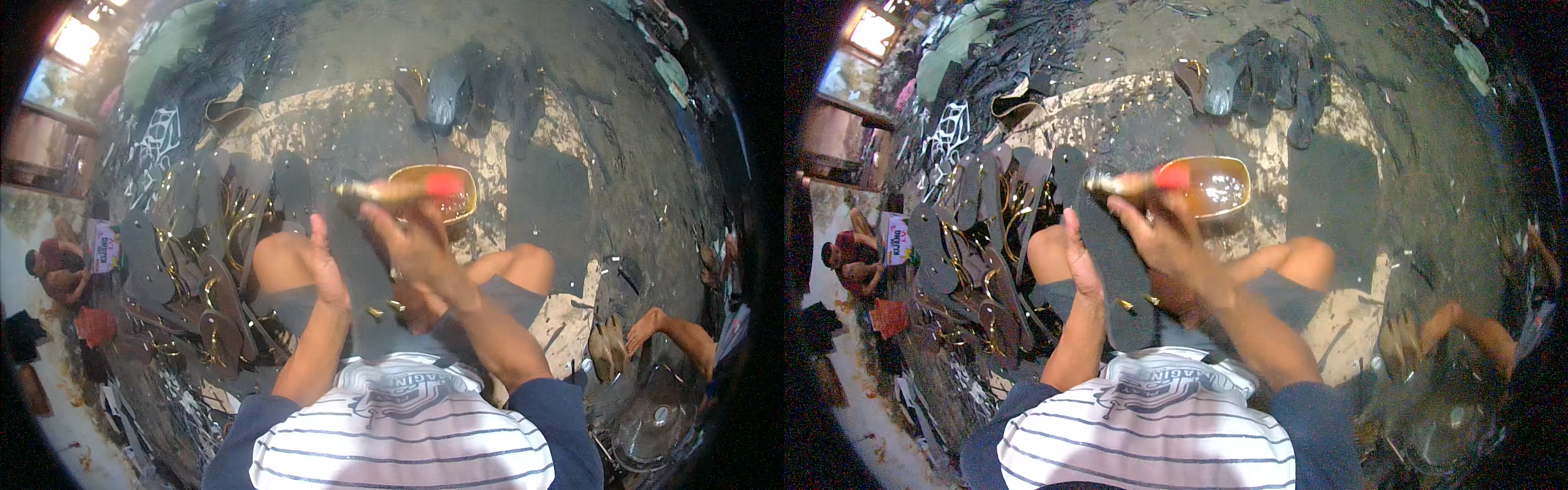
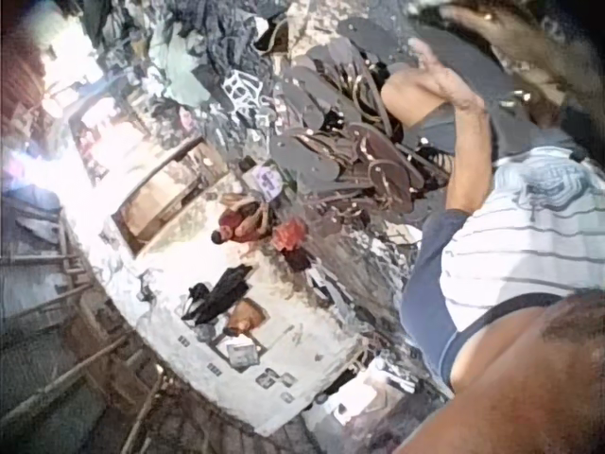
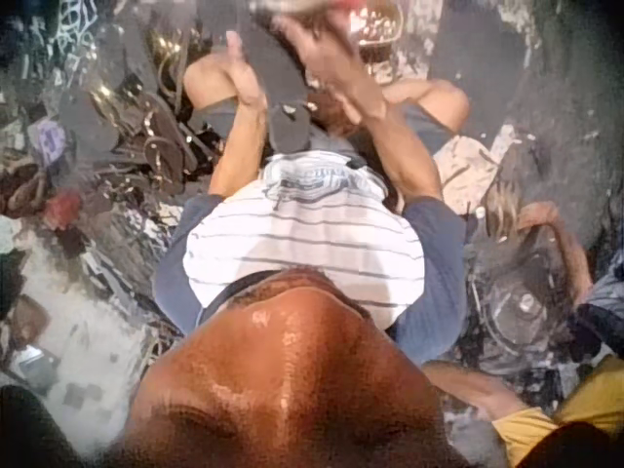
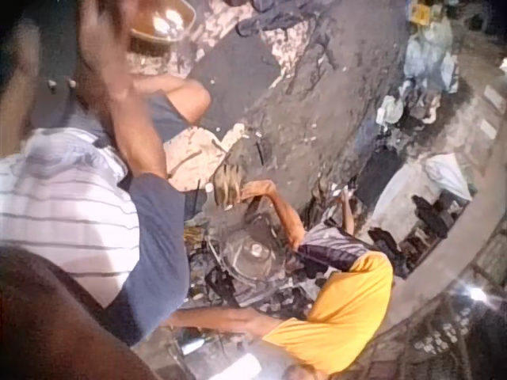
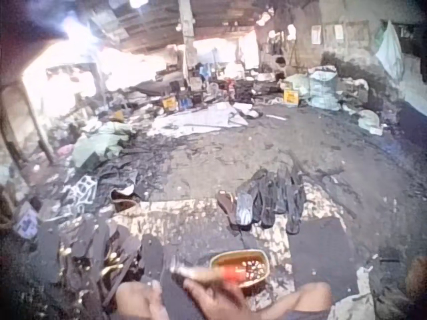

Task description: The person sits on the floor and applies a brown liquid from a container to the soles of several sandals using a brush. The person repeatedly dips the brush into the container and coats the underside of each sandal before setting it aside.

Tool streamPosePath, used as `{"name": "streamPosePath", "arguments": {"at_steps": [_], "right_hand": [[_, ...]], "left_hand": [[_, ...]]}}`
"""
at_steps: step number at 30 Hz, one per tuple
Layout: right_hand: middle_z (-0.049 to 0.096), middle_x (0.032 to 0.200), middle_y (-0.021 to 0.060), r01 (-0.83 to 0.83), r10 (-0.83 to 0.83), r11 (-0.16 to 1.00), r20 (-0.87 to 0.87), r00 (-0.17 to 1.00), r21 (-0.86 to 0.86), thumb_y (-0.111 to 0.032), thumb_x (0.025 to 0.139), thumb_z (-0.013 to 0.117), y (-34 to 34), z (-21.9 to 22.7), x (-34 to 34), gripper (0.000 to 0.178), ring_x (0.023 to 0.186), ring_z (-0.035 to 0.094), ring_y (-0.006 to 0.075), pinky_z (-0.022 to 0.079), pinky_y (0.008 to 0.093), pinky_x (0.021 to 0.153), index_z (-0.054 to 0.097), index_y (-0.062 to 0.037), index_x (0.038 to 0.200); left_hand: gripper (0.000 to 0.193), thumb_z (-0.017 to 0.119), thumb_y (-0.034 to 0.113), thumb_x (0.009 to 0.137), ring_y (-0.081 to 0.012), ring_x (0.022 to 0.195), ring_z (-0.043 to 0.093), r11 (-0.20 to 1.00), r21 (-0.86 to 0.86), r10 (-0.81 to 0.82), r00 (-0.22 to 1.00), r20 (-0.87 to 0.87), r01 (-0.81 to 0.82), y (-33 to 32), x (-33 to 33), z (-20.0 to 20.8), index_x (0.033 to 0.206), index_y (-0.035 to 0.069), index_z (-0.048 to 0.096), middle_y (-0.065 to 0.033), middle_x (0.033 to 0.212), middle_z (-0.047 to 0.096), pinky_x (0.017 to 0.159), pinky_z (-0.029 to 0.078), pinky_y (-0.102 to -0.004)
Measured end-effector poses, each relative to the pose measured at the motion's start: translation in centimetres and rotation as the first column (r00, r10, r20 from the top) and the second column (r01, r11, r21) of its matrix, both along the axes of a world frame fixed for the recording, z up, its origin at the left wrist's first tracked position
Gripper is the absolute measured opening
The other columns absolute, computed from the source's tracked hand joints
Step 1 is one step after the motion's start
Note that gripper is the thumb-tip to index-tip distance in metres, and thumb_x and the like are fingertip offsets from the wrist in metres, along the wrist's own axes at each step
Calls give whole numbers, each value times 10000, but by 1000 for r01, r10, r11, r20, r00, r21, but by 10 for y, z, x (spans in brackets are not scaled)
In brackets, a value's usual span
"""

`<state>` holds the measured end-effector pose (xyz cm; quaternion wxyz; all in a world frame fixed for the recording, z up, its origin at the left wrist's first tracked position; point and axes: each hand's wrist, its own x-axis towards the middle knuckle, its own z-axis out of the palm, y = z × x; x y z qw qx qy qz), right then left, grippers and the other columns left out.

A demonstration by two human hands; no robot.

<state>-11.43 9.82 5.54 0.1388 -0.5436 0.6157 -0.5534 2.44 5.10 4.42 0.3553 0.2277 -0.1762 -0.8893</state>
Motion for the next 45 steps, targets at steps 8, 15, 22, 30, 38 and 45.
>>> {"name": "streamPosePath", "arguments": {"at_steps": [8, 15, 22, 30, 38, 45], "right_hand": [[680, 1155, 174, 35, -87, 993, -476, 875, -117, -170, 927, 716, -6, -16, -22, 293, 1051, 662, 294, 503, 403, 949, 676, -13, 1171], [724, 977, 172, 255, -135, 854, -280, 950, 454, -256, 916, 717, -8, -121, -89, 275, 985, 657, 369, 498, 436, 871, 713, -41, 1088], [736, 1017, 141, 163, -324, 933, 554, 767, 320, -209, 921, 728, -4, -40, -77, 292, 1001, 679, 304, 517, 415, 867, 707, -49, 1165], [747, 948, 90, 405, -427, 895, 93, 900, 187, -124, 839, 816, 42, -85, -131, 206, 886, 712, 184, 548, 378, 799, 752, -48, 1020], [729, 985, 141, 412, -353, 887, -271, 896, 208, -219, 851, 791, -12, -109, -96, 236, 956, 678, 272, 511, 416, 830, 765, -97, 1051], [716, 1134, 135, 423, -195, 796, -479, 856, 433, -266, 933, 695, 73, -76, -157, 267, 935, 681, 267, 503, 394, 805, 728, -37, 1066]], "left_hand": [[735, 379, 674, 1009, -254, 1054, 676, 999, -3, -32, 999, -44, 32, -2, -6, -7, 1374, 58, 546, -115, 1260, 653, 923, 555, -395], [975, 404, 803, 912, -338, 1123, 674, 993, 112, -36, 997, -66, 43, 30, 33, -18, 1512, 34, 384, -217, 1435, 522, 877, 606, -398], [949, 493, 744, 920, -331, 1062, 650, 996, 17, -92, 983, 159, 90, 79, 95, -68, 1522, 24, 356, -238, 1403, 547, 901, 585, -444], [713, 512, 609, 975, -269, 827, 719, 994, -9, 108, 994, 12, -108, -24, 24, -57, 1325, -11, 544, -173, 1122, 694, 674, 617, -352], [773, 524, 609, 966, -359, 836, 719, 983, -53, 175, 983, -52, -178, -32, 27, -40, 1395, -32, 474, -239, 1203, 650, 617, 643, -403], [656, 512, 584, 976, -284, 785, 714, 978, -98, 183, 983, -23, -184, -49, 18, -42, 1302, 17, 561, -179, 1084, 694, 636, 626, -373]]}}
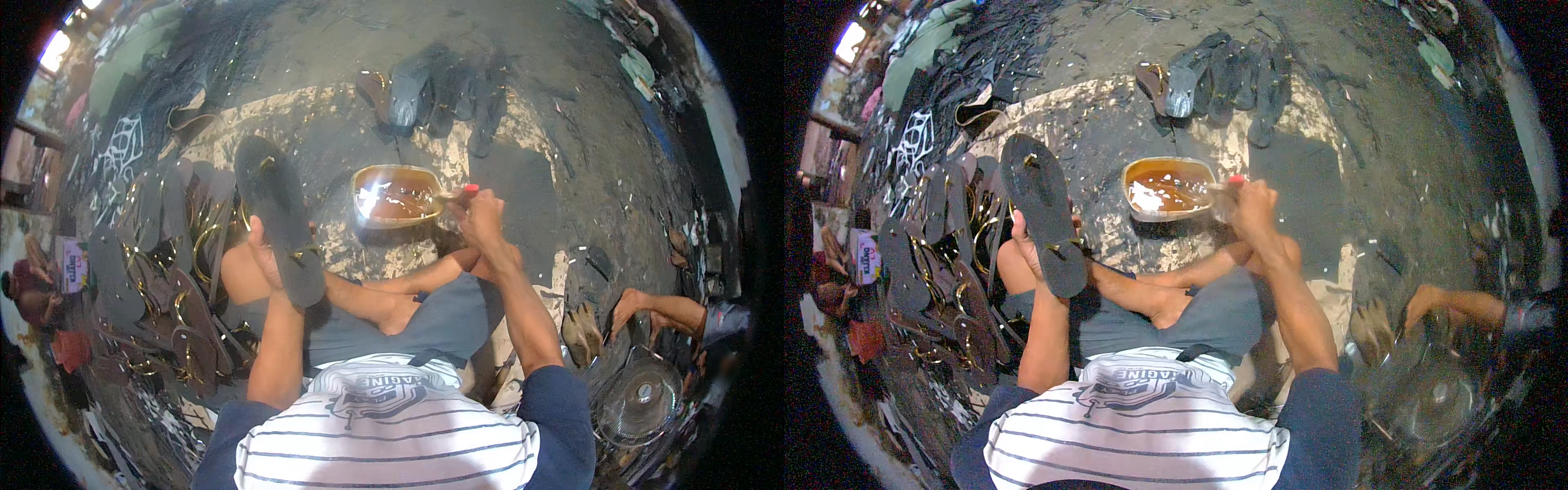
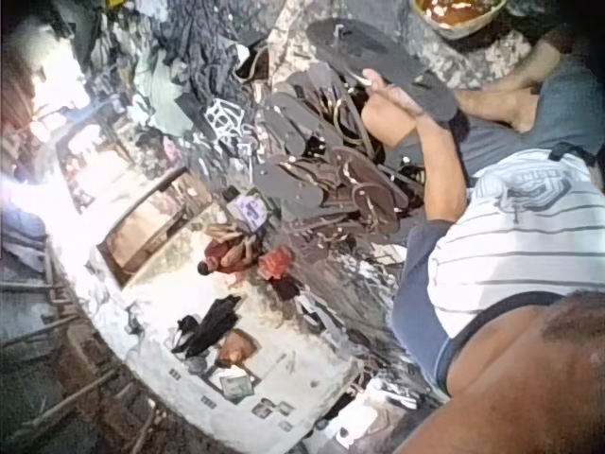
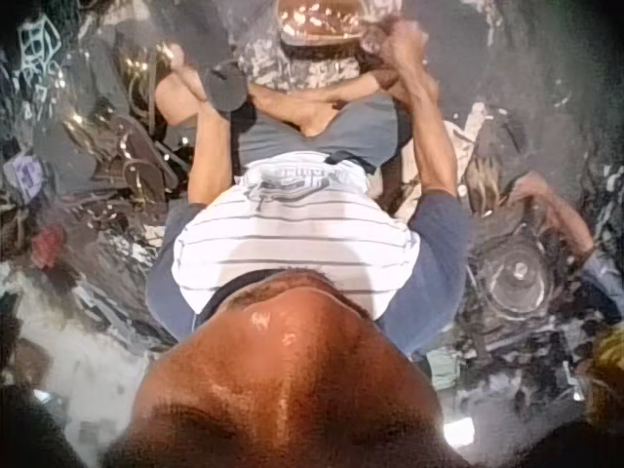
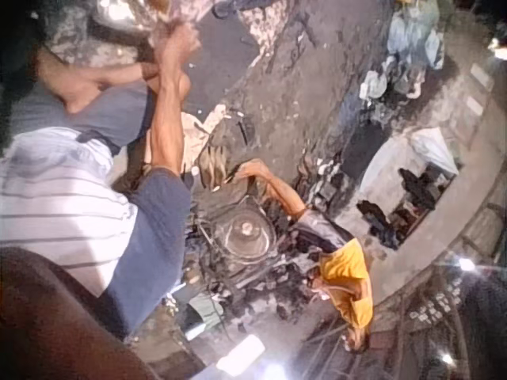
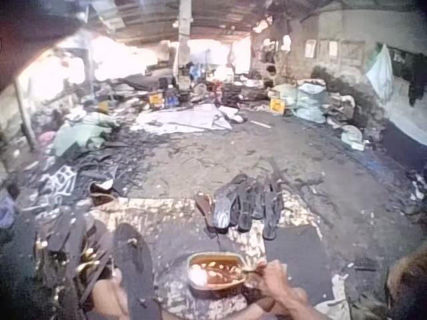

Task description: The person sits on the floor and applies a brown liquid from a container to the soles of several sandals using a brush. The person repeatedly dips the brush into the container and coats the underside of each sandal before setting it aside.

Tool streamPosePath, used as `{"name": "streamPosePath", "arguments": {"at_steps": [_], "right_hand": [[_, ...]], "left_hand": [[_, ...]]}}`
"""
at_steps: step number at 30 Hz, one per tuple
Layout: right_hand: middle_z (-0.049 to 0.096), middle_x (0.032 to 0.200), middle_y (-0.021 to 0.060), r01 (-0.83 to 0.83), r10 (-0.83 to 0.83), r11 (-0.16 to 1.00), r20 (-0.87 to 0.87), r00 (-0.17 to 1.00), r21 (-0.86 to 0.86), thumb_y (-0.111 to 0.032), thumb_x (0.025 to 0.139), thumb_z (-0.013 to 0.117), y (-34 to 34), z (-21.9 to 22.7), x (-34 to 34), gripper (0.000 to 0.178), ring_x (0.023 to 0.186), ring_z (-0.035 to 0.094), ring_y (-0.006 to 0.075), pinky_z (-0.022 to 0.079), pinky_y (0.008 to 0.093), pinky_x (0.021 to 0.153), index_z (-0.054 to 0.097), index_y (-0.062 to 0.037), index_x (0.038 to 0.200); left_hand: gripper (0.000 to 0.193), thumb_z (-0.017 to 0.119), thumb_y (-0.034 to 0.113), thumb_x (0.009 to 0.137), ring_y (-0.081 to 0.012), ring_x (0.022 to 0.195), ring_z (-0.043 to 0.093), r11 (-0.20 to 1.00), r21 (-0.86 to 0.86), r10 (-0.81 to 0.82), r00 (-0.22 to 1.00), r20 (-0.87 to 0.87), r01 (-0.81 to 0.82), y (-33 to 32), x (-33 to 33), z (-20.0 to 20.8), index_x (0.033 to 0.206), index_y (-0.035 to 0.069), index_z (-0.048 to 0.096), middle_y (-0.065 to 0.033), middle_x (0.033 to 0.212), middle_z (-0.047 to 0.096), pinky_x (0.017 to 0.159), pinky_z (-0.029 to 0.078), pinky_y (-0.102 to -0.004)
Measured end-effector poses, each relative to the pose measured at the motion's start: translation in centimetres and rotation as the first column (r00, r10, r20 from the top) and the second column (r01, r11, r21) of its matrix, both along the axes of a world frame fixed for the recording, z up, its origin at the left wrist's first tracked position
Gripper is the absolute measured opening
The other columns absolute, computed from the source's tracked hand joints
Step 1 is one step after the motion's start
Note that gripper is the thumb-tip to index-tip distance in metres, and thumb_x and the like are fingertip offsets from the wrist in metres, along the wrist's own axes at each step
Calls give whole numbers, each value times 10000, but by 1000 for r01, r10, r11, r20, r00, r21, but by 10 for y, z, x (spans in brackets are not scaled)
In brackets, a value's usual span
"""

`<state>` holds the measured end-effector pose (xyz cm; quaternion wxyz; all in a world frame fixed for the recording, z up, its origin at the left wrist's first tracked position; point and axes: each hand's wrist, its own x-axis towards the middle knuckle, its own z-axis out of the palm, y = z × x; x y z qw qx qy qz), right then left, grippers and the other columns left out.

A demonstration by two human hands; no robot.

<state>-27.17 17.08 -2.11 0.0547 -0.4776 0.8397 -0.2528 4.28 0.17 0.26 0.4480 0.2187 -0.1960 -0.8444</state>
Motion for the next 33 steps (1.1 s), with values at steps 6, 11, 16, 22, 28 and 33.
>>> {"name": "streamPosePath", "arguments": {"at_steps": [6, 11, 16, 22, 28, 33], "right_hand": [[716, 1075, 183, 264, 75, 927, 821, 566, -266, -286, 959, 705, -39, 105, 126, 329, 970, 670, 226, 515, 386, 812, 696, 32, 1043], [731, 1038, 161, -1, 298, 744, 330, 896, -668, -192, 963, 693, -76, 79, 140, 277, 953, 706, 246, 540, 378, 833, 677, 16, 1146], [548, 1355, 153, -245, 576, 796, 566, 591, -554, -169, 993, 636, -22, 48, 188, 413, 1308, 483, 296, 386, 384, 1118, 550, -32, 1372], [703, 1158, 99, -156, 778, 576, 479, 406, -802, -169, 951, 629, -100, 76, 102, 250, 1083, 644, 213, 479, 367, 984, 710, -28, 1141], [688, 1206, 121, -56, 837, 541, 530, 136, -839, -294, 950, 657, -82, 43, 114, 337, 1144, 633, 226, 479, 388, 1028, 700, -6, 1121], [618, 1316, 145, -225, 543, 774, 437, 717, -592, -169, 917, 696, -54, 45, 108, 356, 1180, 606, 265, 468, 391, 1004, 657, -60, 1253]], "left_hand": [[533, 536, 576, 963, -225, 760, 697, 999, 1, -53, 998, -27, 53, -3, -53, 18, 1117, 78, 644, -66, 928, 711, 708, 593, -369], [608, 540, 615, 949, -205, 851, 690, 995, 61, -77, 995, -65, 81, 12, -68, 46, 1196, 63, 600, -98, 1004, 688, 734, 595, -367], [706, 543, 716, 895, -278, 697, 706, 956, 187, -211, 972, -98, 226, -27, -57, 29, 1145, 61, 629, -141, 916, 713, 597, 605, -477], [765, 342, 613, 1028, -334, 1166, 612, 936, 98, -210, 762, -612, 337, 17, -88, 3, 1371, -54, 495, -250, 1323, 570, 1037, 504, -446], [482, 526, 531, 1004, -232, 880, 673, 966, 93, -215, 949, -233, 241, 14, -95, 51, 1183, 98, 638, -65, 1025, 705, 867, 558, -392], [599, 482, 587, 1000, -263, 873, 730, 921, 7, -369, 879, -301, 389, 2, -92, 36, 1164, 46, 680, -151, 1056, 741, 866, 593, -449]]}}
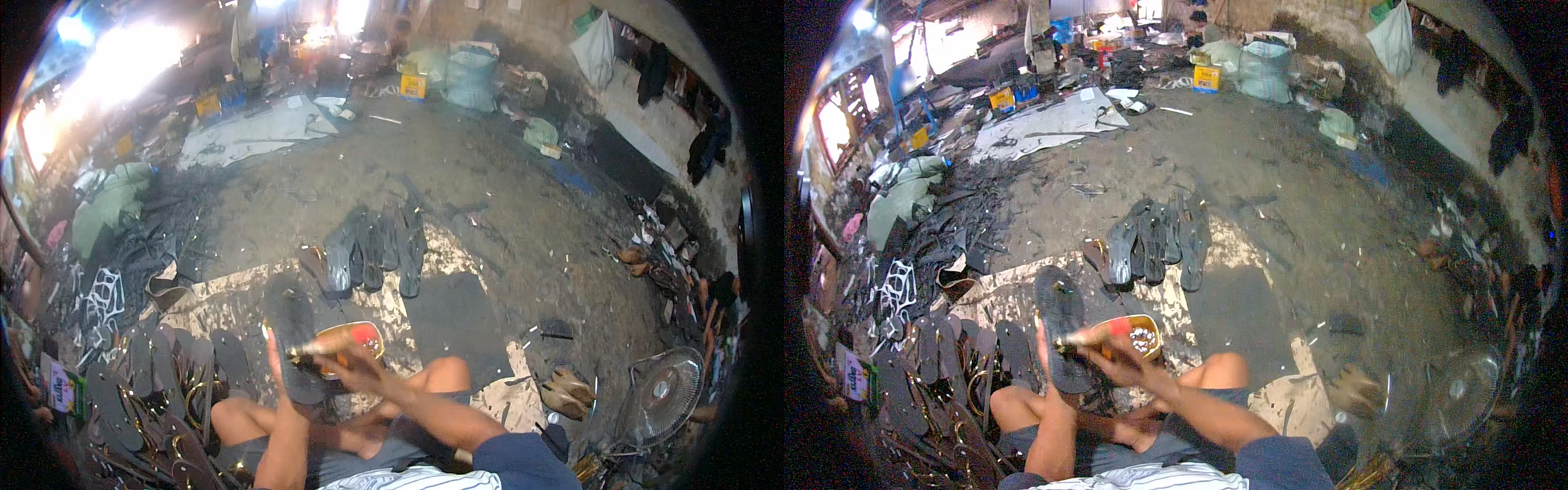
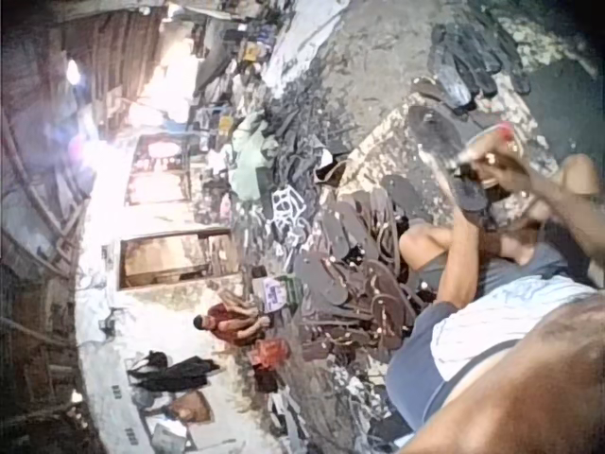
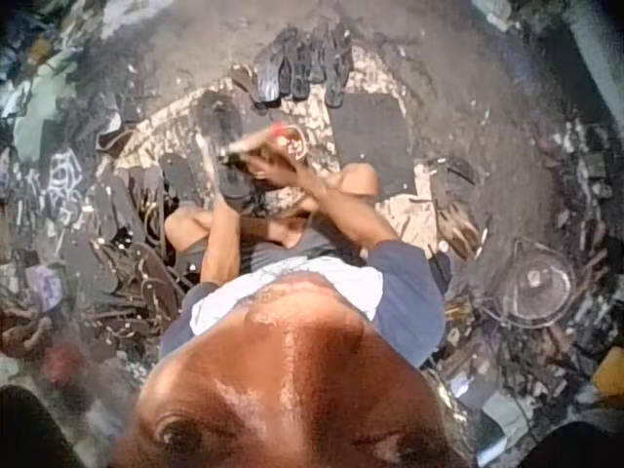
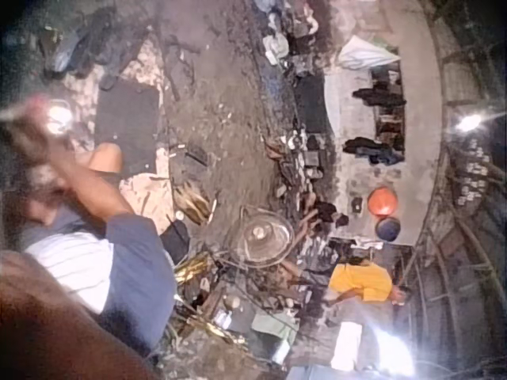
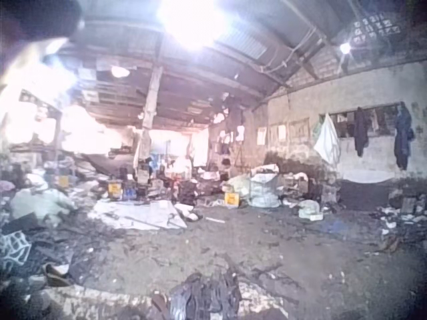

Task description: The person sits on the floor and applies a brown liquid from a container to the soles of several sandals using a brush. The person repeatedly dips the brush into the container and coats the underside of each sandal before setting it aside.

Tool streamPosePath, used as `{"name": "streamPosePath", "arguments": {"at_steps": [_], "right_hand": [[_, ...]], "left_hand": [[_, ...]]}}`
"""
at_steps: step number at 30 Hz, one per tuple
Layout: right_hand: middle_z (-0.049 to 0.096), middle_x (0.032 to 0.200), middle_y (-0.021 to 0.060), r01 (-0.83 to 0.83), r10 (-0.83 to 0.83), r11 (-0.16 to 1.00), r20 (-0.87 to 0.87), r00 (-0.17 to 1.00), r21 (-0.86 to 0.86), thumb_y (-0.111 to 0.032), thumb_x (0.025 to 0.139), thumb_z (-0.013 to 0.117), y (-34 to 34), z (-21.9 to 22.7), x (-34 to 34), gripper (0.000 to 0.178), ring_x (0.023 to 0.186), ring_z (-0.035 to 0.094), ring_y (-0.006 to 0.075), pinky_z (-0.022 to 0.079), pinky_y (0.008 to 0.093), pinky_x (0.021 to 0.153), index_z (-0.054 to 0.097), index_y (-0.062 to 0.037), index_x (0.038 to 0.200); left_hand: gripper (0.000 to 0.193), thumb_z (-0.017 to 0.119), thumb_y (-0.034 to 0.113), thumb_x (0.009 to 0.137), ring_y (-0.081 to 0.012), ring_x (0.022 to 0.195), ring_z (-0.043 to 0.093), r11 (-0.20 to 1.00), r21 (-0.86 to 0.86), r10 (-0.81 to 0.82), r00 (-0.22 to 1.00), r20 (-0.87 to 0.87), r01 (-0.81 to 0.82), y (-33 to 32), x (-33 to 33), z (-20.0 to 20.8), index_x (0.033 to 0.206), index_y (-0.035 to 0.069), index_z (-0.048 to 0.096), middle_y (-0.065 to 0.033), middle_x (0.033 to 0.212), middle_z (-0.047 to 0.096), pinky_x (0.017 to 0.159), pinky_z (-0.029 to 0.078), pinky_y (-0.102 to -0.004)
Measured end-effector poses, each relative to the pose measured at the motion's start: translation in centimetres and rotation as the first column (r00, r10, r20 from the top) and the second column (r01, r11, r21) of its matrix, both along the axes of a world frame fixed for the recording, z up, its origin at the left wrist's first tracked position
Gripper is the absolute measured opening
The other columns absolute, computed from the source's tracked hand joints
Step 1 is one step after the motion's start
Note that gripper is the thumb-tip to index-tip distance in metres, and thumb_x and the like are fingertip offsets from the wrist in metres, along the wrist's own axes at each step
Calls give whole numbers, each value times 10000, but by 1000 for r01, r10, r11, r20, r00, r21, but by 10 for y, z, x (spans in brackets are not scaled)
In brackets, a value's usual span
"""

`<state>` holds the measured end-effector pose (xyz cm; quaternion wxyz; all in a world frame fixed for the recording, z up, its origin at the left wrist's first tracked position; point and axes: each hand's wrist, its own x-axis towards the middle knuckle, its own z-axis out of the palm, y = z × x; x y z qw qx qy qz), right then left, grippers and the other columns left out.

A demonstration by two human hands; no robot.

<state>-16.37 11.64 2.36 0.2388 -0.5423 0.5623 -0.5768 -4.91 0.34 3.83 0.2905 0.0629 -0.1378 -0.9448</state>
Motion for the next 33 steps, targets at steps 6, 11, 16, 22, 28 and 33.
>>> {"name": "streamPosePath", "arguments": {"at_steps": [6, 11, 16, 22, 28, 33], "right_hand": [[598, 1336, 168, 204, -198, 971, -57, 978, 122, -201, 942, 685, 113, -7, -16, 429, 1243, 566, 267, 441, 400, 1064, 591, -45, 1330], [636, 1217, 88, 696, -635, 718, 410, 655, 0, -192, 988, 678, 180, 72, -51, 388, 1113, 594, 149, 473, 326, 987, 556, 22, 1288], [615, 1243, 69, 667, -611, 738, 314, 726, -106, -161, 994, 658, 180, 71, -49, 397, 1156, 560, 152, 425, 325, 1041, 531, 13, 1327], [639, 882, -40, 796, -809, 585, 179, 559, 157, -386, 992, 677, 169, 22, -61, 392, 675, 450, 22, 297, 214, 549, 680, 1, 1058], [686, 970, 95, 641, -690, 722, 207, 693, 261, -371, 987, 678, 110, 7, -52, 433, 833, 581, 155, 489, 330, 737, 679, 62, 1002], [723, 1090, 95, 302, -435, 779, 127, 891, 550, -308, 999, 648, 24, -4, -42, 404, 1009, 649, 188, 498, 343, 911, 681, 41, 1201]], "left_hand": [[601, 542, 606, 971, -329, 901, 702, 994, -79, 100, 887, 452, -72, 1, -98, -98, 1246, 79, 625, -149, 1080, 708, 839, 584, -487], [718, 555, 654, 939, -263, 1112, 578, 929, -6, -338, 859, 385, 369, 75, -220, -79, 1418, 119, 540, -89, 1332, 595, 908, 501, -459], [915, 437, 705, 971, -432, 1393, 422, 900, -145, -220, 715, 664, 411, 11, -267, -89, 1610, 132, 119, -191, 1632, 244, 1099, 415, -522], [334, 639, 306, 1005, -185, 982, 688, 513, -764, 236, 792, 563, 391, -32, -68, -32, 1181, 27, 689, -100, 1097, 723, 873, 539, -350], [624, 808, 446, 799, -353, 1137, 615, 230, -795, 914, -406, -22, 561, -168, 235, -14, 1263, 57, 658, -193, 1171, 666, 994, 477, -446], [800, 758, 543, 768, -428, 1144, 640, 469, -393, 882, -438, 171, 791, -217, 274, -22, 1362, 35, 592, -268, 1153, 679, 968, 509, -492]]}}
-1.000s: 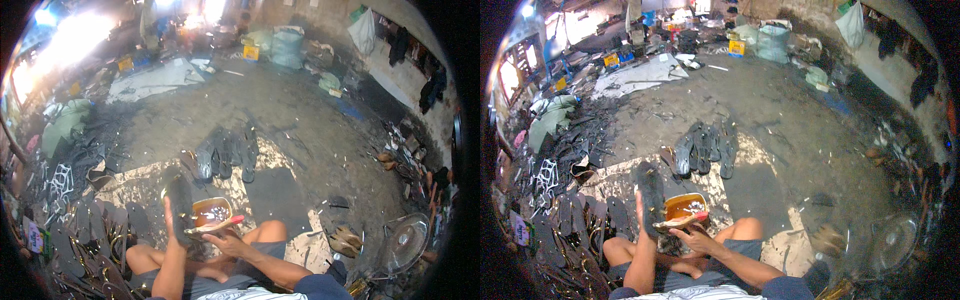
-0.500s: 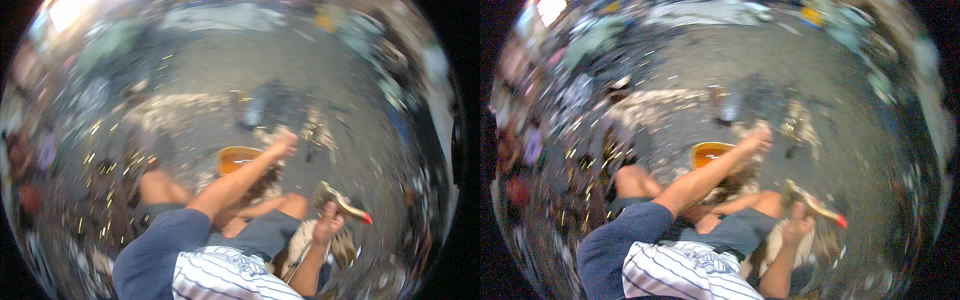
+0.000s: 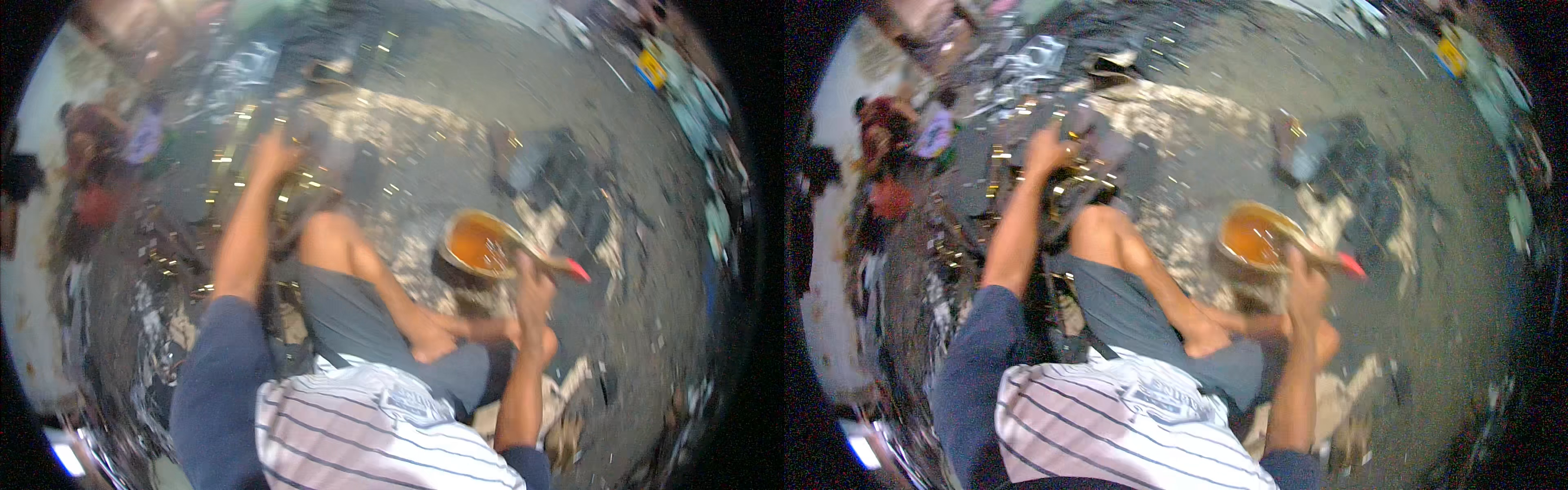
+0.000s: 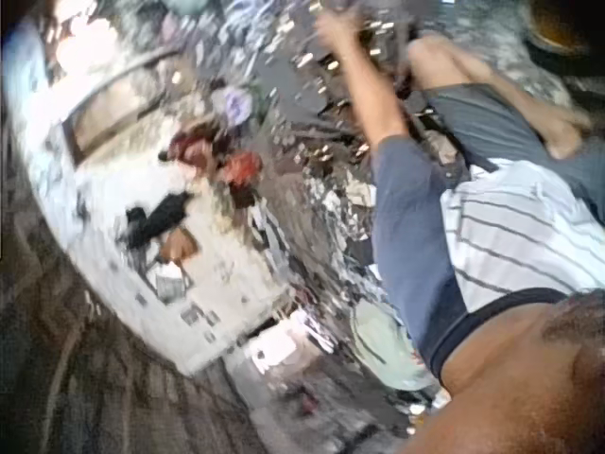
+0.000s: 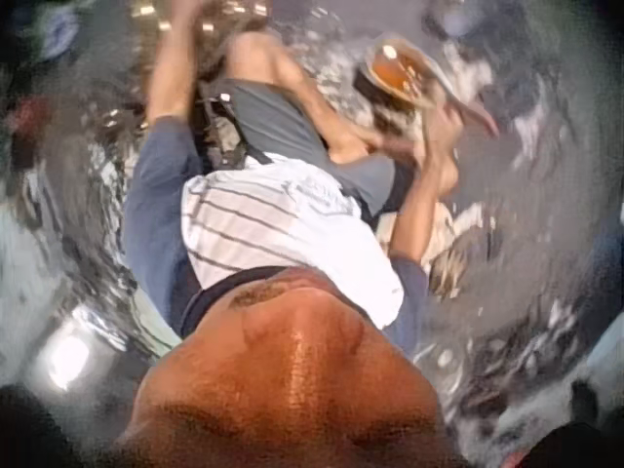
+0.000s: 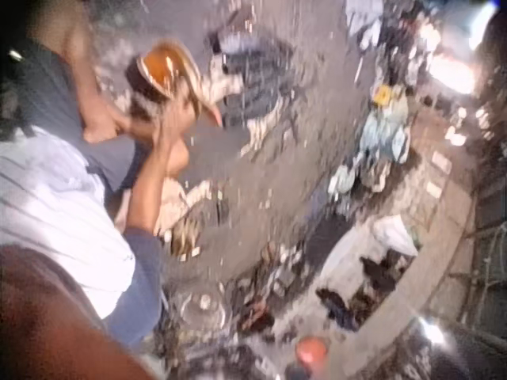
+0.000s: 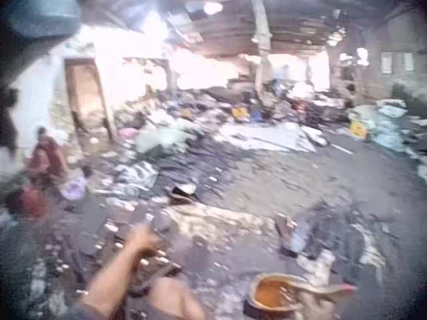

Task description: The person sits on the floor and applies a brown liquid from a container to the soles of several sandals using a brush. The person repeatedly dips the brush into the container and coats the underside of each sandal before setting it aside.

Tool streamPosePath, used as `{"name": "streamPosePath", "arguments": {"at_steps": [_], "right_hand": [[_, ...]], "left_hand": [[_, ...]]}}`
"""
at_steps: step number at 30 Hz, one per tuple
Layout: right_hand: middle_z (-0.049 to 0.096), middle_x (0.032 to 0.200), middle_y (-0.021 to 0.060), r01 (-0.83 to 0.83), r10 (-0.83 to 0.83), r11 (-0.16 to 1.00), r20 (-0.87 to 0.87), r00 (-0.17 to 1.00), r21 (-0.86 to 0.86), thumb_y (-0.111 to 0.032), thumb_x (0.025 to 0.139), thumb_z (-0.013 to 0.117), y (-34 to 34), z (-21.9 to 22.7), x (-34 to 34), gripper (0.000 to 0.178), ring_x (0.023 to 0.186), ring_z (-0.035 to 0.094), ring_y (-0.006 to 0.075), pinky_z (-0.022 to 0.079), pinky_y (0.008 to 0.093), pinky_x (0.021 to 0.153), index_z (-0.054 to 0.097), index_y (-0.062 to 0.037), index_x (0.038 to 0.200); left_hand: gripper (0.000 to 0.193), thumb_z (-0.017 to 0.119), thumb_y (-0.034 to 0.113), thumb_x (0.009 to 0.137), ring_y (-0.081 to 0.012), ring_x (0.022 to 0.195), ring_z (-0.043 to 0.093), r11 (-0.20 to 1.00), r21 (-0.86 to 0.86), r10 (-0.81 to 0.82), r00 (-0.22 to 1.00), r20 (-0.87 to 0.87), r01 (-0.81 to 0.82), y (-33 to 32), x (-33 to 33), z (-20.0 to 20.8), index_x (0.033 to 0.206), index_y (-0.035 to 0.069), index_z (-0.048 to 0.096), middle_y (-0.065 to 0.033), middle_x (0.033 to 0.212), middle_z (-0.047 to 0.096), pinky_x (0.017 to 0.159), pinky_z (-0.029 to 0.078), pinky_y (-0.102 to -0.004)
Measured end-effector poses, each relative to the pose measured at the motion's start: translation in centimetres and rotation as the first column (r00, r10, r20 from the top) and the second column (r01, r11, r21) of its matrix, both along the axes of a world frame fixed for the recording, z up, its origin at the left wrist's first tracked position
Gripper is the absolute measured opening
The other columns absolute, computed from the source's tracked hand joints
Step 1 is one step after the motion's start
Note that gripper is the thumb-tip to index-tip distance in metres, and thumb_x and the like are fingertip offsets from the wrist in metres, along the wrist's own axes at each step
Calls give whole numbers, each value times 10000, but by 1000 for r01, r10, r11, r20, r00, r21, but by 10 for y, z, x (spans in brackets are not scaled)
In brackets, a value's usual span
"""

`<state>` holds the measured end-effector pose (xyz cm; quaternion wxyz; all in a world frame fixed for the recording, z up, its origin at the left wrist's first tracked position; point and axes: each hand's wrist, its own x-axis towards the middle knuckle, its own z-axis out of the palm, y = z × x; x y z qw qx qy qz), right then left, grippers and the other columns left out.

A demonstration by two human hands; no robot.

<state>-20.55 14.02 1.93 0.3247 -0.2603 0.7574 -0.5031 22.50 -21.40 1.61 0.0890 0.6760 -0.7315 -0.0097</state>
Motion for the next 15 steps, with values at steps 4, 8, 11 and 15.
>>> {"name": "streamPosePath", "arguments": {"at_steps": [4, 8, 11, 15], "right_hand": [[738, 1046, 143, -264, 307, 952, -508, 805, 158, -305, 902, 736, -37, -45, -2, 330, 957, 690, 317, 526, 434, 852, 734, -54, 1116], [731, 941, 123, -239, 540, 840, -705, 460, 488, -276, 859, 768, -55, -97, -20, 259, 895, 677, 336, 533, 473, 770, 761, -78, 1026], [736, 1050, 103, -224, 24, 904, -480, 877, -363, -34, 895, 741, -51, -94, -31, 209, 954, 705, 210, 582, 374, 844, 722, -1, 1100], [723, 1101, 60, -259, 172, 920, -291, 941, -294, -42, 895, 760, -6, -54, -62, 260, 1073, 647, 144, 541, 338, 913, 704, -16, 1148]], "left_hand": [[487, 624, 224, 939, -366, 1216, 619, 931, -343, -233, 930, -286, 128, 10, 33, 49, 1375, 16, 569, -238, 1336, 623, 1037, 467, -420], [611, 471, 12, 856, -266, 1402, 440, 910, -183, -398, 656, -641, 373, 136, -56, 98, 1466, 25, 475, -164, 1497, 498, 1176, 300, -353], [519, 531, 118, 879, -358, 1359, 493, 819, 107, -430, 727, -536, 564, 187, -23, 55, 1393, 58, 575, -198, 1475, 493, 1137, 368, -410], [698, 681, 432, 894, -417, 1438, 362, 813, 94, -567, 818, -99, 574, 213, -31, 31, 1472, 81, 506, -216, 1596, 329, 1160, 298, -488]]}}
